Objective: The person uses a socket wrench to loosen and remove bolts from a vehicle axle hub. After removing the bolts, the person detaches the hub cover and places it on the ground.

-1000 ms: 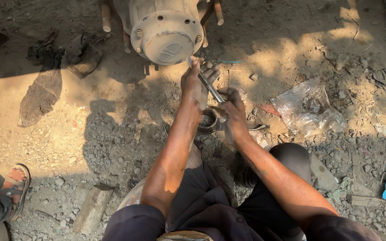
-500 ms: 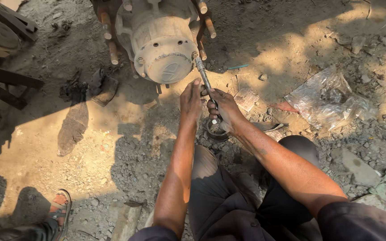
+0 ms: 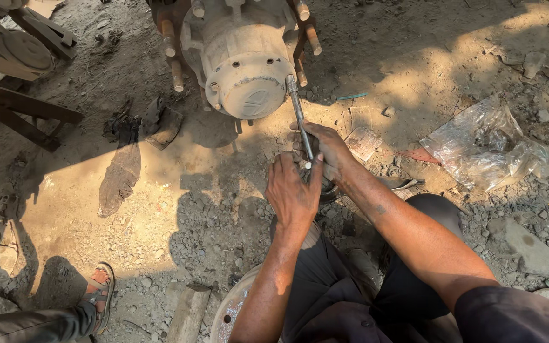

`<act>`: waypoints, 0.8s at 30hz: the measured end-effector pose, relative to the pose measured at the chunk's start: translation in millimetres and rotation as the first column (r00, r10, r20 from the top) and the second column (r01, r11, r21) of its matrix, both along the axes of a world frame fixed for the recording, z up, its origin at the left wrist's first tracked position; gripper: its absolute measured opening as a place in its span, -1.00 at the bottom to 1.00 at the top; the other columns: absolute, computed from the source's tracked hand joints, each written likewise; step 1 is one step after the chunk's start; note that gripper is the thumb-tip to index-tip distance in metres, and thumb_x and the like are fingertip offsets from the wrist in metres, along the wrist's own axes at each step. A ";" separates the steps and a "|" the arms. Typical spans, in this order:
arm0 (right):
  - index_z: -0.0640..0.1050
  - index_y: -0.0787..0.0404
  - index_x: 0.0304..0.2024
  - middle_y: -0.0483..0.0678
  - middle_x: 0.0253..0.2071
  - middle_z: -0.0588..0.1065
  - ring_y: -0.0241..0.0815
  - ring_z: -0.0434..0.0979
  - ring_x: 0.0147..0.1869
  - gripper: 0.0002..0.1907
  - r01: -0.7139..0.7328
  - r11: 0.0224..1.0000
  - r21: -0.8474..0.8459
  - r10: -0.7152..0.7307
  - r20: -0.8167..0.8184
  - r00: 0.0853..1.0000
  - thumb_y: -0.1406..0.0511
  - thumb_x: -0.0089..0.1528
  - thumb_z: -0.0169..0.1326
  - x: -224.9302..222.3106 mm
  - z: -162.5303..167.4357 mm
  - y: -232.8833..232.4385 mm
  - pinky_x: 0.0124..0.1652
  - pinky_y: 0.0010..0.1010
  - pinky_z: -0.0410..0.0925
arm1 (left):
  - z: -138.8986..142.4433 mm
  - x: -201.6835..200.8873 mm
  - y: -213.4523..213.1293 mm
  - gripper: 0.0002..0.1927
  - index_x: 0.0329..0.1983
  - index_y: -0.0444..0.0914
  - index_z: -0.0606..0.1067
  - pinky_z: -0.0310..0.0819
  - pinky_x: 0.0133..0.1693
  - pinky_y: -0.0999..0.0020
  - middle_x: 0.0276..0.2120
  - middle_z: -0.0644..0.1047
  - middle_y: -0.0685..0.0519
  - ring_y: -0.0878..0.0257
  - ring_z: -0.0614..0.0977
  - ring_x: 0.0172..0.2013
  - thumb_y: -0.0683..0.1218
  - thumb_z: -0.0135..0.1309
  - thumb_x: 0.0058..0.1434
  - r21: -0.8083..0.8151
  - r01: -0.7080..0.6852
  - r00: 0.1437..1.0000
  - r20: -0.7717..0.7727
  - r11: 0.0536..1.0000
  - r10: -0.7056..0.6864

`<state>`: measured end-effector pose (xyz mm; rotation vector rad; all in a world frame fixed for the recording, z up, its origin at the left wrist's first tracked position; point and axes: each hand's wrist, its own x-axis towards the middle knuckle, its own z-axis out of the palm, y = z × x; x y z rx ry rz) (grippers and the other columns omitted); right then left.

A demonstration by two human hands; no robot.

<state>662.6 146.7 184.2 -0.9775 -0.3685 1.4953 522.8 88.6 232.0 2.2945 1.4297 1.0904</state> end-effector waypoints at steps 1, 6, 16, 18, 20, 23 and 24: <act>0.53 0.39 0.09 0.05 -0.22 0.59 -0.30 0.59 -0.32 -0.65 0.009 0.999 0.039 -0.009 -0.007 1.000 0.24 0.41 -0.05 0.3 1.3 0.1 -0.35 -0.54 0.51 | 0.4 0.6 1.7 -0.60 -0.26 -0.35 0.44 0.39 -0.41 0.11 -0.48 0.49 -0.10 0.11 0.54 -0.44 0.12 0.07 0.37 -0.119 -0.003 1.000 0.007 0.993 0.004; 0.55 0.46 0.08 0.22 -0.10 0.63 -0.22 0.59 -0.31 -0.64 -0.018 0.990 0.139 0.008 0.069 0.998 0.25 0.41 0.03 9.6 6.3 -4.3 -0.31 -0.39 0.51 | -14.1 4.4 10.8 -0.67 -0.26 -0.34 0.46 0.27 -0.54 0.21 -0.60 0.51 -0.01 0.24 0.52 -0.62 0.03 -0.09 0.42 -0.475 0.130 0.935 0.350 0.870 0.052; 0.60 0.38 -0.06 0.16 -0.17 0.65 -0.10 0.71 -0.16 -0.73 -0.166 0.983 0.072 0.142 0.261 0.955 0.30 0.28 0.16 27.5 19.8 -0.3 -0.15 -0.27 0.61 | -40.1 5.9 8.4 -0.56 -0.20 -0.33 0.52 0.48 -0.39 0.17 -0.54 0.49 0.00 0.21 0.56 -0.49 0.10 -0.18 0.55 -0.543 0.124 0.914 0.389 0.830 0.117; 0.61 0.38 -0.10 0.15 -0.21 0.65 -0.08 0.70 -0.17 -0.75 -0.140 0.989 0.051 0.115 0.344 0.932 0.31 0.26 0.21 24.9 19.3 2.1 -0.15 -0.23 0.58 | -42.1 6.7 7.3 -0.59 -0.12 -0.30 0.52 0.59 -0.37 0.19 -0.54 0.54 -0.02 0.20 0.67 -0.47 0.14 -0.08 0.42 -0.584 0.083 0.948 0.297 0.807 0.117; 0.62 0.38 -0.11 0.14 -0.23 0.64 -0.06 0.70 -0.18 -0.76 -0.125 0.992 0.023 0.108 0.365 0.925 0.33 0.23 0.25 24.0 19.5 3.4 -0.15 -0.21 0.56 | -47.8 8.7 9.1 -0.61 -0.12 -0.34 0.49 0.65 -0.37 0.17 -0.46 0.58 -0.05 0.14 0.69 -0.42 0.11 -0.02 0.39 -0.563 0.292 0.827 0.555 0.773 0.091; 0.62 0.35 -0.09 0.10 -0.22 0.66 -0.13 0.70 -0.13 -0.75 -0.213 0.975 0.063 0.183 0.320 0.930 0.27 0.28 0.20 26.8 21.3 3.8 -0.07 -0.30 0.60 | -62.5 6.5 15.5 -0.64 -0.06 -0.36 0.49 0.59 -0.27 0.17 -0.35 0.58 -0.06 0.11 0.66 -0.32 0.05 -0.06 0.47 -0.534 0.659 0.451 0.844 0.530 0.289; 0.62 0.32 -0.09 0.09 -0.22 0.67 -0.13 0.71 -0.14 -0.72 -0.252 0.964 0.083 0.226 0.246 0.943 0.24 0.26 0.18 28.4 22.2 3.5 -0.10 -0.30 0.61 | -68.3 5.3 16.5 -0.65 -0.03 -0.35 0.50 0.55 -0.22 0.18 -0.32 0.57 -0.06 0.11 0.64 -0.28 0.04 -0.09 0.51 -0.474 0.777 0.301 0.857 0.415 0.418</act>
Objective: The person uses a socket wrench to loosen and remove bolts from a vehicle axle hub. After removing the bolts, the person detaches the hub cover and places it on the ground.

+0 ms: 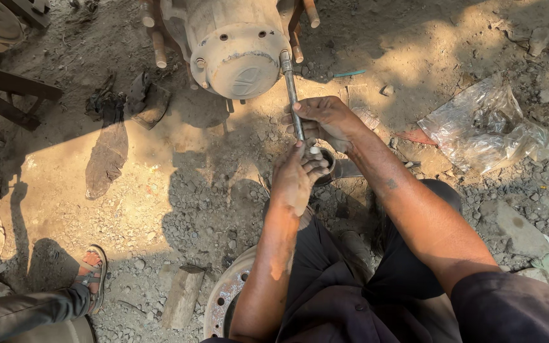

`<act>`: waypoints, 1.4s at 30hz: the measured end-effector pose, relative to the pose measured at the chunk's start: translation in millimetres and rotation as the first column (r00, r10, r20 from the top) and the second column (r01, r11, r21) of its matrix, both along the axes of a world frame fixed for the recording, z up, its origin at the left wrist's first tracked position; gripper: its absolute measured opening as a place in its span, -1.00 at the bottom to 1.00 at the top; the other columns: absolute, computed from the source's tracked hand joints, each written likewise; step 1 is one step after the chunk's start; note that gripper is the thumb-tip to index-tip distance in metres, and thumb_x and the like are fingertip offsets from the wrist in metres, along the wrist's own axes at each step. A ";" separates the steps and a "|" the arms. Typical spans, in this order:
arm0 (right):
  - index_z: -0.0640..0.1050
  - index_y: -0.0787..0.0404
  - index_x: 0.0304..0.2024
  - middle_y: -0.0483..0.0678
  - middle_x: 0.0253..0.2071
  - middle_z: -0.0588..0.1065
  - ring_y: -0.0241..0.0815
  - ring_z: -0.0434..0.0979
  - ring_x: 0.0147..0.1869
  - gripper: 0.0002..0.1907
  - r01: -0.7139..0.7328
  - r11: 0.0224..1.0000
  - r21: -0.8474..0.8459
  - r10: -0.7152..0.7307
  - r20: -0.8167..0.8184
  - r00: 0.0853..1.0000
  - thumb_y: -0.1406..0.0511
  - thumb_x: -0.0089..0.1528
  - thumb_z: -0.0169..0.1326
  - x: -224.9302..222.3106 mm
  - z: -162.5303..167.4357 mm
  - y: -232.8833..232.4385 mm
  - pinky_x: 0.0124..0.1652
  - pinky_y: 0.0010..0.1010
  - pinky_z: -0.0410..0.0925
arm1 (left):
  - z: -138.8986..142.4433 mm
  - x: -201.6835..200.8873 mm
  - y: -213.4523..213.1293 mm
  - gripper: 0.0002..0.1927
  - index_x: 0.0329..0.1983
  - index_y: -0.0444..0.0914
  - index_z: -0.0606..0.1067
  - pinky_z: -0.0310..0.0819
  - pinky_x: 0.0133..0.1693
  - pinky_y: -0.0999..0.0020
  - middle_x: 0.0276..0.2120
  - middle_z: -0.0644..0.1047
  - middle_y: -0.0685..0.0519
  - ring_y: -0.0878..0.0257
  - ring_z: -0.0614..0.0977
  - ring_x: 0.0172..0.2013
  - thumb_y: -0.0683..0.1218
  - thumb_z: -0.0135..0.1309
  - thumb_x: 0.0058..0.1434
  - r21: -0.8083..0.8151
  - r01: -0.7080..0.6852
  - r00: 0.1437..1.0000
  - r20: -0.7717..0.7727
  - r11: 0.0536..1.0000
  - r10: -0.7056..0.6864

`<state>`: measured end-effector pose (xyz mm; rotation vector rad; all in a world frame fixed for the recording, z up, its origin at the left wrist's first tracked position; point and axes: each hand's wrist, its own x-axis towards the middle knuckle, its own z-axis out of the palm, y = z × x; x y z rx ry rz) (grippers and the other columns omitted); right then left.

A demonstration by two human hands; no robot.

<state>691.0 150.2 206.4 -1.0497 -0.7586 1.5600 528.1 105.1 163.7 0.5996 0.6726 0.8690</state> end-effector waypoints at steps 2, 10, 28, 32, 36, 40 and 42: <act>0.63 0.28 -0.09 0.07 -0.22 0.69 -0.14 0.73 -0.15 -0.66 -0.098 0.995 0.012 0.099 -0.164 0.981 0.18 0.21 0.13 2.0 0.6 -0.1 -0.16 -0.28 0.62 | -8.9 -0.8 1.2 -0.72 -0.11 -0.26 0.49 0.52 -0.18 0.20 -0.31 0.57 -0.05 0.09 0.63 -0.27 0.01 -0.13 0.59 -0.148 0.086 0.889 0.459 0.985 -0.008; 0.61 0.35 -0.21 0.11 -0.28 0.66 -0.13 0.71 -0.27 -0.72 0.016 1.000 0.015 -0.017 0.056 0.998 0.24 0.19 0.28 -1.6 -3.6 6.0 -0.25 -0.33 0.61 | 28.8 7.4 -66.8 -0.25 0.06 -0.39 0.49 0.50 -0.05 0.07 -0.27 0.58 -0.08 0.01 0.61 -0.20 0.39 -0.27 0.46 0.435 -0.211 0.977 0.083 0.875 0.195; 0.63 0.26 -0.07 0.05 -0.19 0.68 -0.23 0.71 -0.20 -0.69 -0.092 0.995 0.038 0.095 -0.081 0.992 0.19 0.23 0.17 0.9 -20.1 8.7 -0.18 -0.38 0.57 | 1.9 -4.4 -7.7 -0.81 -0.09 -0.37 0.48 0.58 -0.26 0.18 -0.31 0.60 -0.13 0.12 0.68 -0.31 -0.11 0.02 0.41 -0.031 -0.249 0.967 0.052 0.968 0.250; 0.62 0.38 -0.08 0.14 -0.22 0.65 -0.18 0.68 -0.24 -0.69 -0.012 1.000 0.025 0.012 0.014 1.000 0.26 0.24 0.25 1.0 -17.9 7.2 -0.23 -0.36 0.58 | -8.8 -6.0 -9.9 -0.67 -0.07 -0.41 0.41 0.61 -0.26 0.13 -0.30 0.63 -0.19 0.06 0.67 -0.34 0.00 -0.08 0.45 -0.085 -0.259 0.956 0.115 0.962 0.268; 0.63 0.38 -0.16 0.14 -0.30 0.67 -0.18 0.75 -0.27 -0.71 0.058 0.998 0.024 -0.060 0.082 0.995 0.30 0.15 0.31 3.6 -24.8 11.0 -0.27 -0.38 0.63 | -17.9 -5.7 -21.4 -0.36 0.11 -0.37 0.38 0.62 -0.35 0.13 -0.36 0.63 -0.23 0.03 0.68 -0.41 0.27 -0.33 0.44 0.053 -0.360 0.933 0.023 0.932 0.359; 0.66 0.44 -0.26 0.19 -0.38 0.65 -0.14 0.60 -0.45 -0.75 0.089 0.993 0.071 -0.100 0.166 0.981 0.33 0.15 0.37 0.6 -50.9 23.5 -0.52 -0.40 0.38 | -43.4 -17.0 -16.6 -0.55 0.21 -0.37 0.27 0.61 -0.19 0.01 -0.21 0.55 -0.33 -0.08 0.64 -0.26 0.03 -0.13 0.39 0.123 -0.331 0.943 0.053 0.935 0.327; 0.68 0.37 -0.21 0.02 -0.29 0.68 -0.28 0.69 -0.25 -0.75 0.034 0.984 0.176 -0.038 0.022 0.999 0.26 0.21 0.27 -5.7 -69.4 28.0 -0.25 -0.47 0.55 | -58.0 -30.7 -6.4 -0.53 0.26 -0.38 0.23 0.59 -0.11 0.06 -0.14 0.51 -0.32 -0.05 0.62 -0.19 0.03 -0.14 0.44 -0.022 -0.259 0.946 0.198 0.966 0.258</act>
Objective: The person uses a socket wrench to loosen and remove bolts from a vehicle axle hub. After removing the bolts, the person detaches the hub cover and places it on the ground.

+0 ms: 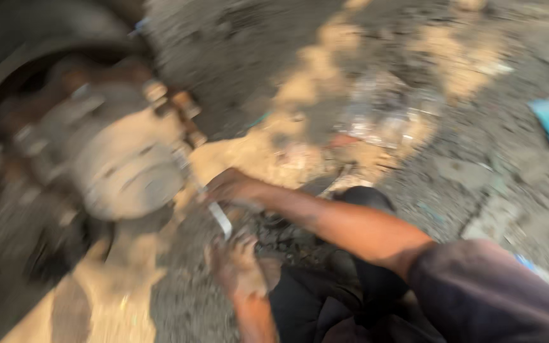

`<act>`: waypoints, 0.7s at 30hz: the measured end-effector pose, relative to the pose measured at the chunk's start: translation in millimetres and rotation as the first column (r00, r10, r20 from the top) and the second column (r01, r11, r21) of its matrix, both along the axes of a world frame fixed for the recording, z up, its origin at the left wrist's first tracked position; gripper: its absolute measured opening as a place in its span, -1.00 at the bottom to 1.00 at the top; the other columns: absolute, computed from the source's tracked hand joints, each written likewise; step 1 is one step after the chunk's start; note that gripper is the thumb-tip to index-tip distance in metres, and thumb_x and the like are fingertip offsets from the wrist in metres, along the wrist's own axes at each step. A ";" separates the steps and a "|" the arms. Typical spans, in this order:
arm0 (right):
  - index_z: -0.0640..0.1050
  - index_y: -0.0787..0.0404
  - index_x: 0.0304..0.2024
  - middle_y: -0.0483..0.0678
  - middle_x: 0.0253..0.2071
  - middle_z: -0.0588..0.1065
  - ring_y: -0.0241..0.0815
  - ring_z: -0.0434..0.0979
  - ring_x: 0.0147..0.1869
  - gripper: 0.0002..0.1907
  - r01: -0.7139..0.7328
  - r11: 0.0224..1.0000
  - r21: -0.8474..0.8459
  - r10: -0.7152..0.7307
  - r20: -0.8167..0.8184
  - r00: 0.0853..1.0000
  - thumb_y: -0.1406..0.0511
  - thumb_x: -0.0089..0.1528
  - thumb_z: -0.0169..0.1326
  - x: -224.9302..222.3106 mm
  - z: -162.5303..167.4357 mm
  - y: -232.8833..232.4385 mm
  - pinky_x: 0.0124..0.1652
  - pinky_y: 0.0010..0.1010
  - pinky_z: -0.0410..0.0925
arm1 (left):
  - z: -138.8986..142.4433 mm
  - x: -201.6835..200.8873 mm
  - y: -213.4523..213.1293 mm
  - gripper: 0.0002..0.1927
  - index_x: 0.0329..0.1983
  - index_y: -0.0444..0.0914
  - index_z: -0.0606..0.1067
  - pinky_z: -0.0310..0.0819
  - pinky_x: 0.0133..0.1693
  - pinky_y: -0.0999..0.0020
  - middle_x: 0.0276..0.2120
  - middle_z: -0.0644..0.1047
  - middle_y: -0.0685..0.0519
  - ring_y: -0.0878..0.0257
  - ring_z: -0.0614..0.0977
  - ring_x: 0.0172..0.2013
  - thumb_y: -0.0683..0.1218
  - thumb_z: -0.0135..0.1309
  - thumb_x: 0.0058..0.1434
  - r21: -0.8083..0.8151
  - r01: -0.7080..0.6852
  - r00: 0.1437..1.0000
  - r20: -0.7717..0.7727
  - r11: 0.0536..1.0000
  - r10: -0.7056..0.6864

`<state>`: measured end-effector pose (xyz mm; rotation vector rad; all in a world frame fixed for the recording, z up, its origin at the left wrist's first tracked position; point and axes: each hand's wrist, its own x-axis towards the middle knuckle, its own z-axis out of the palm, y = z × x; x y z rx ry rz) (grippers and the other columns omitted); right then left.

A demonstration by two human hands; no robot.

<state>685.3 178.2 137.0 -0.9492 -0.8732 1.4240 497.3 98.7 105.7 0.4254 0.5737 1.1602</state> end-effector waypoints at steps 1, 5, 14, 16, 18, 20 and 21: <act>0.68 0.41 -0.25 0.07 -0.31 0.65 -0.21 0.64 -0.26 -0.74 0.006 0.998 0.057 -0.008 0.026 1.000 0.26 0.24 0.29 -7.8 -7.2 6.5 -0.28 -0.38 0.52 | -7.2 -4.1 5.9 -0.53 0.25 -0.39 0.24 0.59 -0.11 0.06 -0.15 0.51 -0.31 -0.05 0.61 -0.19 0.03 -0.14 0.45 -0.051 0.042 0.999 -0.031 0.998 -0.043; 0.63 0.38 -0.04 0.25 -0.15 0.66 0.03 0.76 -0.24 -0.72 -0.095 0.995 -0.032 0.088 -0.175 0.981 0.33 0.28 0.10 -12.7 -25.3 13.1 -0.23 -0.21 0.66 | -25.2 -1.9 34.2 -0.54 0.22 -0.39 0.27 0.57 -0.11 0.08 -0.16 0.51 -0.28 -0.03 0.60 -0.19 0.05 -0.12 0.47 -0.152 0.125 0.958 -0.239 0.980 -0.159; 0.63 0.46 -0.21 0.16 -0.29 0.70 -0.09 0.76 -0.31 -0.58 0.002 0.998 -0.055 0.001 0.052 0.999 0.17 0.16 0.30 -6.1 -10.1 -5.0 -0.35 -0.34 0.66 | -42.4 27.9 27.4 -0.56 0.16 -0.41 0.34 0.53 -0.11 0.13 -0.20 0.51 -0.20 0.01 0.58 -0.20 0.08 -0.08 0.51 -0.155 0.124 0.926 -0.338 0.980 -0.170; 0.60 0.47 -0.19 0.18 -0.28 0.69 -0.08 0.75 -0.32 -0.57 -0.005 0.998 -0.058 0.005 0.011 1.000 0.16 0.18 0.31 -8.7 -16.8 0.8 -0.34 -0.34 0.66 | -37.2 14.9 33.6 -0.56 0.14 -0.42 0.35 0.52 -0.11 0.14 -0.21 0.51 -0.18 0.02 0.58 -0.21 0.08 -0.07 0.52 -0.158 0.124 0.927 -0.335 0.980 -0.171; 0.62 0.42 -0.19 0.16 -0.25 0.70 -0.08 0.73 -0.28 -0.58 -0.041 0.999 -0.036 0.040 -0.031 0.999 0.13 0.20 0.28 -9.2 -28.1 9.2 -0.31 -0.28 0.63 | -32.5 0.0 40.2 -0.55 0.13 -0.42 0.37 0.51 -0.11 0.15 -0.22 0.51 -0.17 0.03 0.57 -0.21 0.09 -0.07 0.53 -0.152 0.134 0.927 -0.329 0.979 -0.178; 0.65 0.36 -0.14 0.11 -0.15 0.69 -0.11 0.71 -0.15 -0.59 -0.020 0.996 0.087 0.026 -0.064 0.998 0.12 0.20 0.29 -10.5 -36.4 19.3 -0.14 -0.32 0.55 | -30.7 -11.6 39.3 -0.55 0.11 -0.42 0.38 0.50 -0.11 0.16 -0.23 0.51 -0.15 0.03 0.57 -0.21 0.10 -0.06 0.54 -0.136 0.158 0.936 -0.295 0.978 -0.192; 0.68 0.33 -0.08 0.07 -0.08 0.68 -0.14 0.71 -0.03 -0.58 0.013 0.980 0.197 0.002 -0.080 0.997 0.12 0.20 0.30 -11.5 -39.2 21.7 0.01 -0.38 0.49 | -30.1 -14.9 36.0 -0.55 0.10 -0.43 0.39 0.49 -0.11 0.17 -0.23 0.51 -0.14 0.04 0.56 -0.21 0.10 -0.05 0.54 -0.129 0.170 0.943 -0.266 0.977 -0.200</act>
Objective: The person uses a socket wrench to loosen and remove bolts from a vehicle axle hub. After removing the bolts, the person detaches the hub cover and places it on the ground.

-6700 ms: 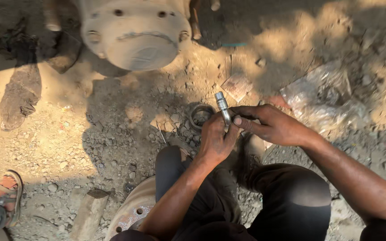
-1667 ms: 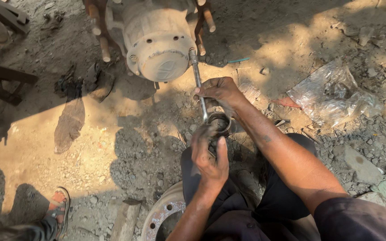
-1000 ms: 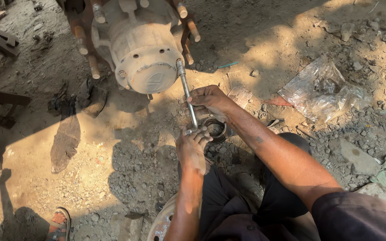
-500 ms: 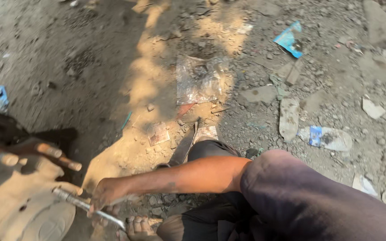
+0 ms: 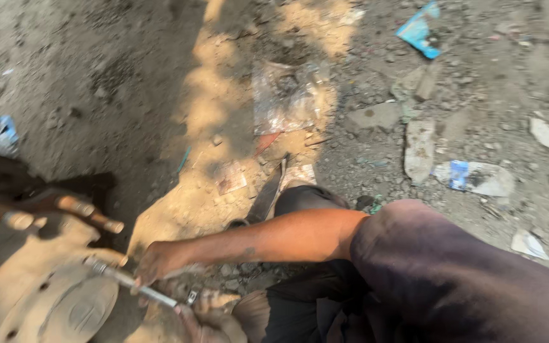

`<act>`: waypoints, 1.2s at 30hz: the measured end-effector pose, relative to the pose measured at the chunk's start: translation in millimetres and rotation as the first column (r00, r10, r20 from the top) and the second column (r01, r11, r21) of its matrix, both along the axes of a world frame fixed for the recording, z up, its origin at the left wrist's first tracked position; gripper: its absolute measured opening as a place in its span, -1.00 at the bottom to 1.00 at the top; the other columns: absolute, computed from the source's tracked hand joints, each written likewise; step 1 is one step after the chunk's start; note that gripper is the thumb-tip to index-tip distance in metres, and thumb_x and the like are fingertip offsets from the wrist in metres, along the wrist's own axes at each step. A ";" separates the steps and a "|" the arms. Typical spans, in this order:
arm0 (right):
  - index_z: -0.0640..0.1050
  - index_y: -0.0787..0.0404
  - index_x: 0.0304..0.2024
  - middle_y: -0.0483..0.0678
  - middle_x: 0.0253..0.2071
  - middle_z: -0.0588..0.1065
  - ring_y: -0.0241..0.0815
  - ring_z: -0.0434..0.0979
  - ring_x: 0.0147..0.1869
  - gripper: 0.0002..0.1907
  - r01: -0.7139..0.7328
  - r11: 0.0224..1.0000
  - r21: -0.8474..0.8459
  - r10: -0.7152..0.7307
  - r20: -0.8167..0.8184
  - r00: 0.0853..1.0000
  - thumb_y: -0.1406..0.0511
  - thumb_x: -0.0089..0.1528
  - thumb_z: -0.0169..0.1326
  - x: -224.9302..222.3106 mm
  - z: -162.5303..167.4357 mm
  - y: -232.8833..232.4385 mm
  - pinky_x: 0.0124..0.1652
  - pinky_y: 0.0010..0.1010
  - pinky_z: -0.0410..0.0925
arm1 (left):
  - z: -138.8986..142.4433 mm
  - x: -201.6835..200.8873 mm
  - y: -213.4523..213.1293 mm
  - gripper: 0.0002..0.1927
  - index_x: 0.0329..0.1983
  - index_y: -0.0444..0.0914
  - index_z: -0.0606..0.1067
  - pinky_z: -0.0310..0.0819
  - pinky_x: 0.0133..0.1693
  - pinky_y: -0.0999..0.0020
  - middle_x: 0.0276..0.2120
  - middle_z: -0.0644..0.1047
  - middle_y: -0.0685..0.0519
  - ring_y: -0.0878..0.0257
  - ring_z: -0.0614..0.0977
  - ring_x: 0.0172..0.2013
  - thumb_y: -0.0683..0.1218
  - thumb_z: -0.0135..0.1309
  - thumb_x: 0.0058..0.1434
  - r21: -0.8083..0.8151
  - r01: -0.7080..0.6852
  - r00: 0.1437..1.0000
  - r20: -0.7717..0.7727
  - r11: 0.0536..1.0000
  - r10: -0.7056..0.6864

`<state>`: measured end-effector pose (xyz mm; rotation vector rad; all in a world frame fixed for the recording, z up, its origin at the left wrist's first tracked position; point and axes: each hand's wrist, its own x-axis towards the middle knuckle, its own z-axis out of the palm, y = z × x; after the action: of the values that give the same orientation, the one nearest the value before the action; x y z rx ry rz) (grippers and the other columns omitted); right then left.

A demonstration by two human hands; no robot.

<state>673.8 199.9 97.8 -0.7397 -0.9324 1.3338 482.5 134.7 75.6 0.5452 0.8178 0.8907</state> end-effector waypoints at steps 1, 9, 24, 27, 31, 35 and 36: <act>0.70 0.31 -0.03 0.04 0.01 0.66 -0.17 0.63 0.03 -0.62 0.022 0.994 0.104 -0.031 0.085 0.996 0.15 0.25 0.27 1.2 -1.2 0.9 0.03 -0.35 0.46 | 0.0 0.6 -6.4 -0.55 0.10 -0.43 0.40 0.49 -0.11 0.17 -0.24 0.51 -0.13 0.04 0.56 -0.21 0.10 -0.05 0.55 -0.007 0.026 0.996 0.086 1.000 -0.025; 0.66 0.42 -0.25 0.12 -0.36 0.67 -0.18 0.71 -0.36 -0.66 0.093 0.955 -0.280 -0.052 0.150 0.987 0.24 0.10 0.35 15.4 53.8 -29.2 -0.38 -0.39 0.59 | 76.9 41.7 -54.8 -0.31 0.03 -0.41 0.43 0.54 -0.28 0.10 -0.29 0.58 -0.17 0.03 0.60 -0.37 0.32 -0.27 0.37 0.164 -0.144 0.985 0.118 0.976 0.126; 0.62 0.45 -0.14 0.17 -0.32 0.66 -0.14 0.73 -0.29 -0.67 -0.017 0.970 -0.241 0.024 0.025 0.999 0.25 0.23 0.23 23.5 65.1 -32.2 -0.32 -0.34 0.61 | 94.3 48.8 -61.8 -0.57 0.01 -0.31 0.36 0.54 -0.22 0.12 -0.29 0.55 -0.11 0.09 0.59 -0.30 0.15 -0.13 0.38 0.103 -0.206 0.970 -0.108 0.973 0.216; 0.63 0.43 -0.12 0.14 -0.33 0.67 -0.19 0.71 -0.30 -0.64 0.064 0.950 -0.304 -0.009 0.179 0.984 0.21 0.23 0.25 24.2 69.5 -35.0 -0.31 -0.39 0.60 | 98.2 52.2 -67.6 -0.56 0.05 -0.30 0.38 0.57 -0.24 0.17 -0.27 0.52 -0.05 0.14 0.59 -0.29 0.15 -0.13 0.40 0.427 -0.095 0.868 -0.407 0.899 0.285; 0.62 0.46 -0.15 0.12 -0.32 0.67 -0.19 0.71 -0.27 -0.60 0.084 0.949 -0.305 -0.033 0.167 0.985 0.20 0.20 0.29 22.1 73.9 -36.5 -0.30 -0.35 0.59 | 106.8 53.0 -69.0 -0.58 -0.03 -0.41 0.47 0.51 -0.23 0.10 -0.34 0.54 -0.26 0.08 0.58 -0.31 0.10 0.00 0.44 0.512 0.217 0.692 -0.681 0.831 0.239; 0.63 0.43 -0.10 0.12 -0.26 0.66 -0.18 0.71 -0.22 -0.60 0.075 0.946 -0.315 -0.038 0.122 0.992 0.18 0.22 0.25 18.8 71.9 -33.6 -0.25 -0.36 0.60 | 110.5 55.6 -60.0 -0.66 -0.08 -0.40 0.45 0.64 -0.10 0.10 -0.08 0.62 -0.27 0.04 0.71 -0.17 0.02 -0.07 0.41 0.411 -0.019 0.970 -0.213 0.912 0.116; 0.63 0.41 -0.08 0.12 -0.25 0.66 -0.16 0.71 -0.23 -0.60 0.069 0.944 -0.324 -0.039 0.098 0.994 0.18 0.23 0.23 17.9 71.0 -32.8 -0.24 -0.37 0.61 | 110.4 54.6 -58.3 -0.67 -0.08 -0.40 0.44 0.61 -0.11 0.09 -0.07 0.61 -0.29 0.02 0.70 -0.17 0.00 -0.10 0.43 0.302 -0.047 0.991 -0.105 0.952 0.083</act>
<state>691.7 167.1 168.8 -1.0811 -0.7622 1.4336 537.1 76.4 186.0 0.8464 0.8145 1.0598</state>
